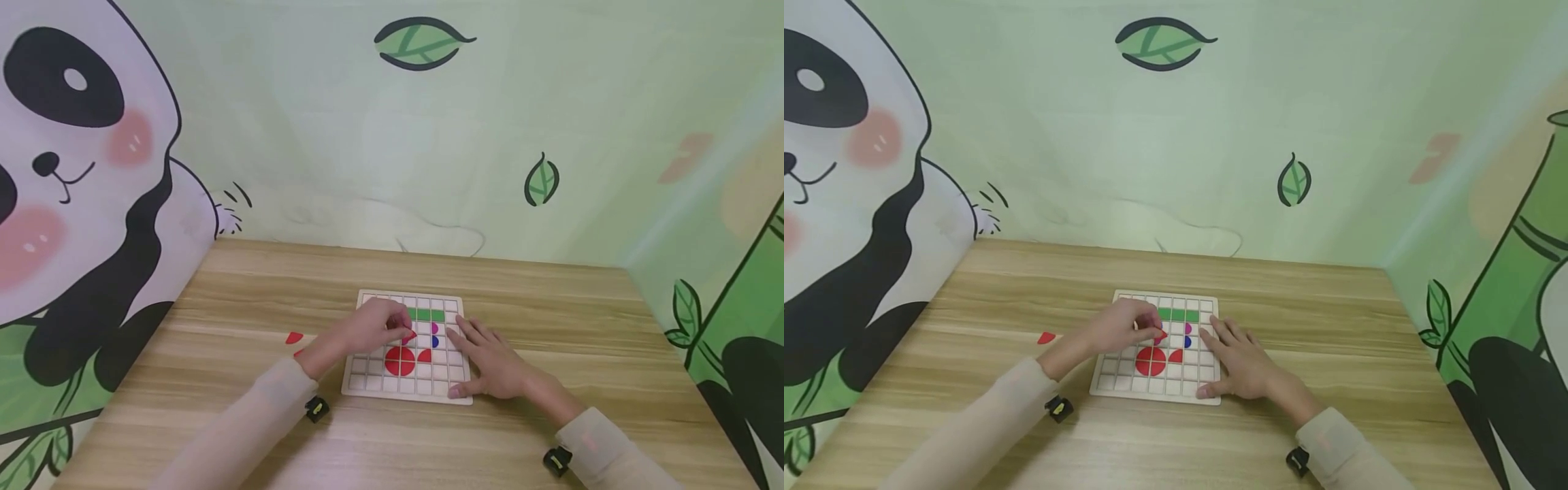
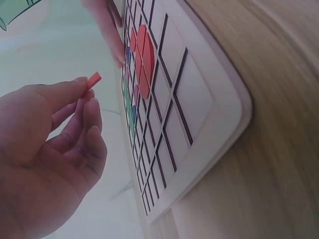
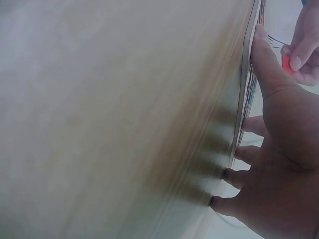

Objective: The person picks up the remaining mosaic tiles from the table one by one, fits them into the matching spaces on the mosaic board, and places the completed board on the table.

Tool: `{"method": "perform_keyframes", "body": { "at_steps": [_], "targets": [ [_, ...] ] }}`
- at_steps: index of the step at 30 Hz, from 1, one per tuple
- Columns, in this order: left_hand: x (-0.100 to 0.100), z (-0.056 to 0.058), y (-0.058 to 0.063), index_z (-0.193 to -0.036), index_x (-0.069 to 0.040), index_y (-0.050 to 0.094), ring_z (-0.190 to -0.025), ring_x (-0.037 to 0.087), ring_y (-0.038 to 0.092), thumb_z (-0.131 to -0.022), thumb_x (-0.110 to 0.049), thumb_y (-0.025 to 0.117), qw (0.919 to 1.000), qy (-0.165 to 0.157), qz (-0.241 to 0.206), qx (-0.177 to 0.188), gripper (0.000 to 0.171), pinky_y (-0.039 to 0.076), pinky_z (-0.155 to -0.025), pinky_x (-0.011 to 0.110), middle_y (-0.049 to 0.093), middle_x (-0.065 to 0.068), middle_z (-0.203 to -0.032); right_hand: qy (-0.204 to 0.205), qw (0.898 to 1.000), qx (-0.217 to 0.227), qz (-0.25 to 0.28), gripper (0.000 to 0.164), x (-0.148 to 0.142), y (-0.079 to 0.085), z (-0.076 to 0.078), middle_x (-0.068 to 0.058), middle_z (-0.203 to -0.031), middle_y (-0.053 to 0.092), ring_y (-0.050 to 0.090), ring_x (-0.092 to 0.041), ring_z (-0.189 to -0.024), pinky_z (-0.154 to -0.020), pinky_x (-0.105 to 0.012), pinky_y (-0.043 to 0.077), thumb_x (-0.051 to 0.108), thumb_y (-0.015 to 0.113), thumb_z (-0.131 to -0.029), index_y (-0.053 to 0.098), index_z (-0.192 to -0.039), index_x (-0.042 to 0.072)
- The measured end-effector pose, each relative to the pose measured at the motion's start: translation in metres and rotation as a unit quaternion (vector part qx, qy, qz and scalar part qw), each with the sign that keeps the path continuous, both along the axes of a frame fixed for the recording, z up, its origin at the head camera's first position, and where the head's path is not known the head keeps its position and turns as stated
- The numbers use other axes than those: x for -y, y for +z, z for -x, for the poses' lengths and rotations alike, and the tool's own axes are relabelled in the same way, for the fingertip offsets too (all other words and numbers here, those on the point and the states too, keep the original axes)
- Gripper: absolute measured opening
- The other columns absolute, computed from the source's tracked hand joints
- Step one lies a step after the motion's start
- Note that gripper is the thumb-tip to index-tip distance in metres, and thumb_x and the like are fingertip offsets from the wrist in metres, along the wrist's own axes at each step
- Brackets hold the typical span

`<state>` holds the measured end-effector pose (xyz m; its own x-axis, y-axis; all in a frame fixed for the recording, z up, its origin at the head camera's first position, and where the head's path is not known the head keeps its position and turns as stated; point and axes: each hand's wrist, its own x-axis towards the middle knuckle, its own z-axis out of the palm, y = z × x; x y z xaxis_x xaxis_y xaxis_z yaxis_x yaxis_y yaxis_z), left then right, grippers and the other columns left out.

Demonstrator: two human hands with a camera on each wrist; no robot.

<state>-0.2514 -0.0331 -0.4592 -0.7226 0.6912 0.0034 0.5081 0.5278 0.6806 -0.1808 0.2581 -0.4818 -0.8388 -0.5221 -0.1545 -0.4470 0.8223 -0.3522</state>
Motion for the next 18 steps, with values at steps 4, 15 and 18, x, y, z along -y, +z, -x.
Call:
{"method": "perform_keyframes", "body": {
  "at_steps": [4, 15, 18],
  "targets": [
    [-0.0032, -0.0011, -0.0014, -0.108, -0.015, 0.075, -0.084, 0.012, 0.063, -0.102, -0.017, 0.073, 0.9999, -0.004, 0.013, -0.007, 0.006, 0.057, -0.075, 0.025, 0.072, -0.004, -0.096, 0.001, 1.000, 0.000, 0.002, 0.111, 0.0005, 0.0005, -0.0001, -0.020, -0.176, 0.011, 0.008, -0.050, -0.159, -0.121, -0.075, 0.014, 0.066, 0.077, -0.086, 0.028, -0.168, 0.010],
    [-0.0068, -0.0046, -0.0041, -0.106, -0.014, 0.074, -0.085, 0.010, 0.064, -0.103, -0.012, 0.070, 0.9996, -0.013, 0.023, -0.011, 0.005, 0.056, -0.077, 0.023, 0.071, -0.006, -0.096, 0.003, 1.000, -0.002, 0.004, 0.110, 0.0010, 0.0007, -0.0013, -0.020, -0.175, 0.012, 0.008, -0.050, -0.159, -0.121, -0.075, 0.014, 0.066, 0.077, -0.086, 0.029, -0.167, 0.009],
    [-0.0076, -0.0052, -0.0033, -0.106, -0.012, 0.073, -0.085, 0.010, 0.064, -0.103, -0.013, 0.071, 0.9996, -0.013, 0.020, -0.014, 0.004, 0.057, -0.076, 0.023, 0.071, -0.006, -0.096, 0.002, 1.000, -0.001, 0.006, 0.110, 0.0010, 0.0006, -0.0014, -0.020, -0.175, 0.012, 0.008, -0.050, -0.159, -0.121, -0.074, 0.014, 0.066, 0.077, -0.087, 0.028, -0.167, 0.009]
  ]
}}
